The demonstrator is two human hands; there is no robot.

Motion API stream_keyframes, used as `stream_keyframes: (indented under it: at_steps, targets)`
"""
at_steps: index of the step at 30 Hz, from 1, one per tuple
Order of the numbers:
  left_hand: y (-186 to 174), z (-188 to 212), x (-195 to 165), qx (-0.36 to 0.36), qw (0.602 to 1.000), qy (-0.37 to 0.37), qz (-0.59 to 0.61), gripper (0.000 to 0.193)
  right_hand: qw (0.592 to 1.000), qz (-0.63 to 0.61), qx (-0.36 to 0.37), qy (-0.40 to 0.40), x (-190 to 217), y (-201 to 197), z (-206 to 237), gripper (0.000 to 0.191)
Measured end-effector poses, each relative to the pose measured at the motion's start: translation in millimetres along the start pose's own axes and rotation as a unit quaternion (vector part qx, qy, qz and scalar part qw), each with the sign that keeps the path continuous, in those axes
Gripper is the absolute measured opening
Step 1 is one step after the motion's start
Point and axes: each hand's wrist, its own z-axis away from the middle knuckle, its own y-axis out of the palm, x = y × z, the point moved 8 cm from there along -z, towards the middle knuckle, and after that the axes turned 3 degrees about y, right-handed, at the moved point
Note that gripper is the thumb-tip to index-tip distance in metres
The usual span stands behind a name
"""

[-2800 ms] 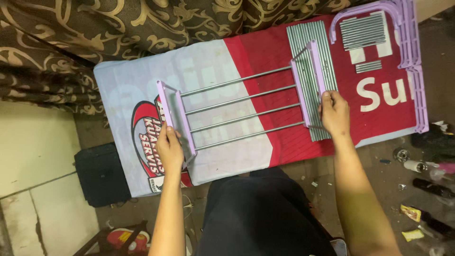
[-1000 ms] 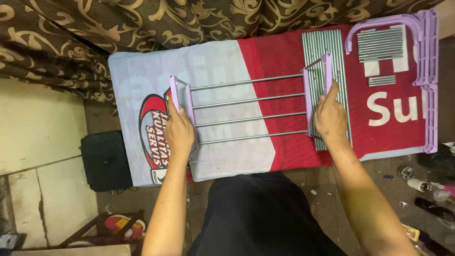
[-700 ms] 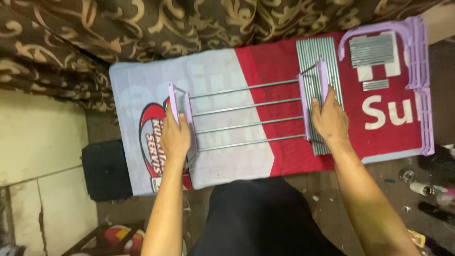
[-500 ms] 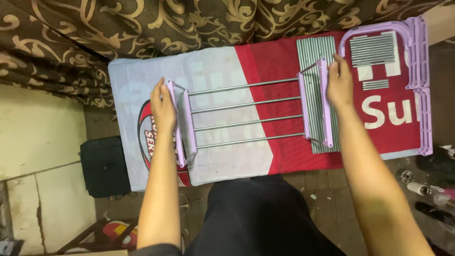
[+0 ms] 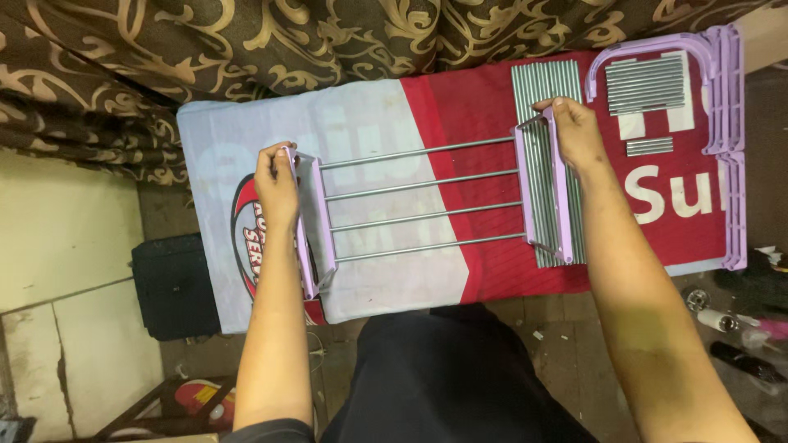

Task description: The person assembles a small clothes drying rack on a bed, fitting metal bars between two purple plastic end frames, pressing each bar into place and aligning the frame, then lifts the finished rack upright at the end.

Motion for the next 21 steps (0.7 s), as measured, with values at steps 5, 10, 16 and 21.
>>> stream_keyframes:
  at_steps: [5, 10, 16, 21]
  targets:
    - [-0.2, -2.1, -4.5, 0.001, 0.999, 0.023, -0.033, 0.020, 1.000, 0.007, 0.005, 0.010, -1.2, -0.9, -1.4, 0.035]
    - [-0.1, -3.8, -3.4, -0.005, 0.998, 0.013, -0.057, 0.024, 0.998, 0.063, -0.005, -0.026, 8.2, 1.3, -2.6, 0.039]
    - [-31.5, 21.1, -8.4, -0.035, 0.999, 0.004, 0.025, 0.036, 0.992, 0.072, -0.078, -0.063, 30.0, -20.9, 42.5, 0.046]
    - [-63.7, 149.2, 7.9, 0.010, 0.998, -0.034, -0.050, 0.045, 0.957, 0.257, -0.131, 0.040, 3.9, -29.0, 177.1, 0.043]
